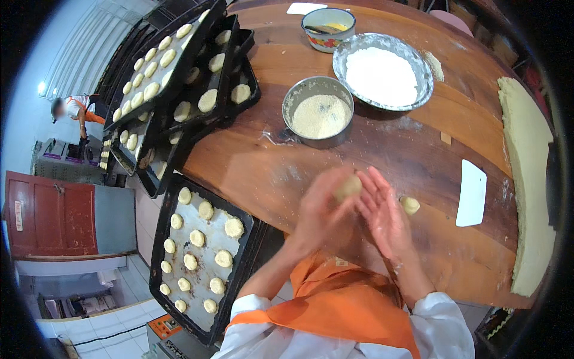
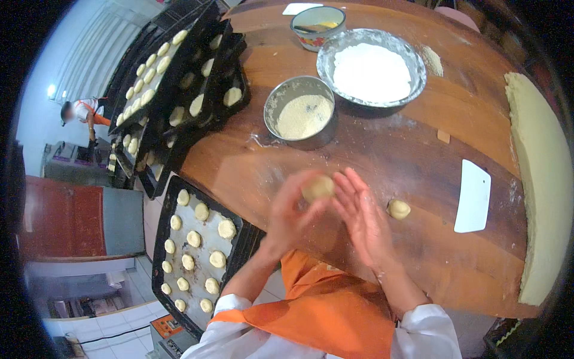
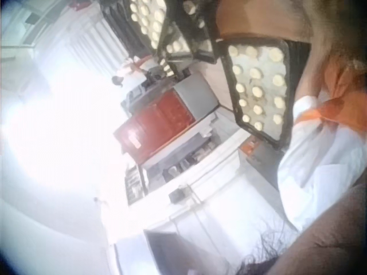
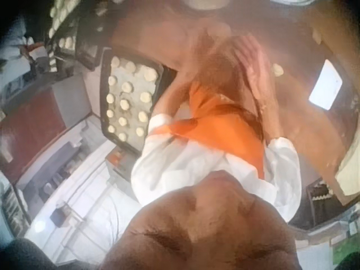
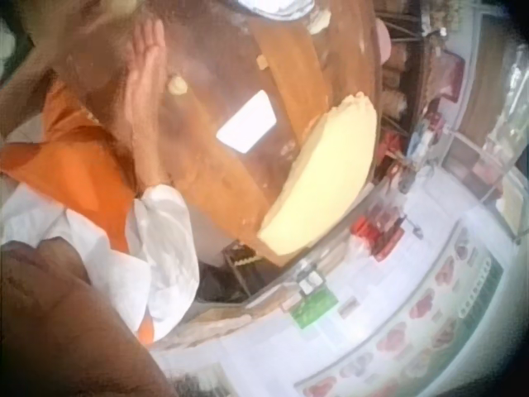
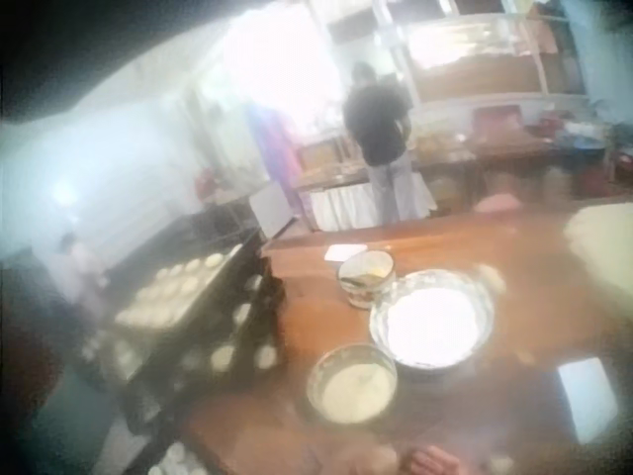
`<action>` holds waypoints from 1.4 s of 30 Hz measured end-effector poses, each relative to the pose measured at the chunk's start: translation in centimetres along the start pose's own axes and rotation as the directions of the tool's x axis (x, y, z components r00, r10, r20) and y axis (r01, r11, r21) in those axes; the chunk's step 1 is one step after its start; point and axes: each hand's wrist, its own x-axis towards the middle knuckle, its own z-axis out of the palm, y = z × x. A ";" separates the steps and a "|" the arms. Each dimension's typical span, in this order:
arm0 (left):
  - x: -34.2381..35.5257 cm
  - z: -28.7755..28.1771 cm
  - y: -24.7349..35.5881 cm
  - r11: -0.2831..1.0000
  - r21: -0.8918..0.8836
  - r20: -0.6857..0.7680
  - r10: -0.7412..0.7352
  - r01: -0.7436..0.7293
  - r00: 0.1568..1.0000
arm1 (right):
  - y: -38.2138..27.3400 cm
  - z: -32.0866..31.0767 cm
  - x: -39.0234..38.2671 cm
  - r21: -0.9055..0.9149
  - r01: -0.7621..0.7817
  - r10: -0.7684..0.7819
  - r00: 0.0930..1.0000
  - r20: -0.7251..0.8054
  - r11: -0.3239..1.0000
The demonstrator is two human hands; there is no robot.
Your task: The person shapes dough by rolling pieces of dough in their hands to form small balls, coats them in a bowl of topping, and places them onto a baking tray.
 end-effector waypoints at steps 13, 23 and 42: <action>15.4 -1.8 -8.8 0.680 0.727 0.380 -0.280 -0.097 0.882 | -2.5 -6.0 -2.6 -0.146 0.017 -0.043 0.983 -0.181 0.989; 9.9 -3.6 -0.8 0.400 -0.872 0.120 -0.386 0.283 0.915 | -4.4 -6.7 -3.0 -0.158 0.103 -0.140 0.960 -0.242 0.982; -0.7 0.1 1.7 0.432 -0.803 0.317 -0.274 0.411 0.908 | -2.9 3.6 -0.2 -0.613 -0.269 0.435 0.890 0.135 0.743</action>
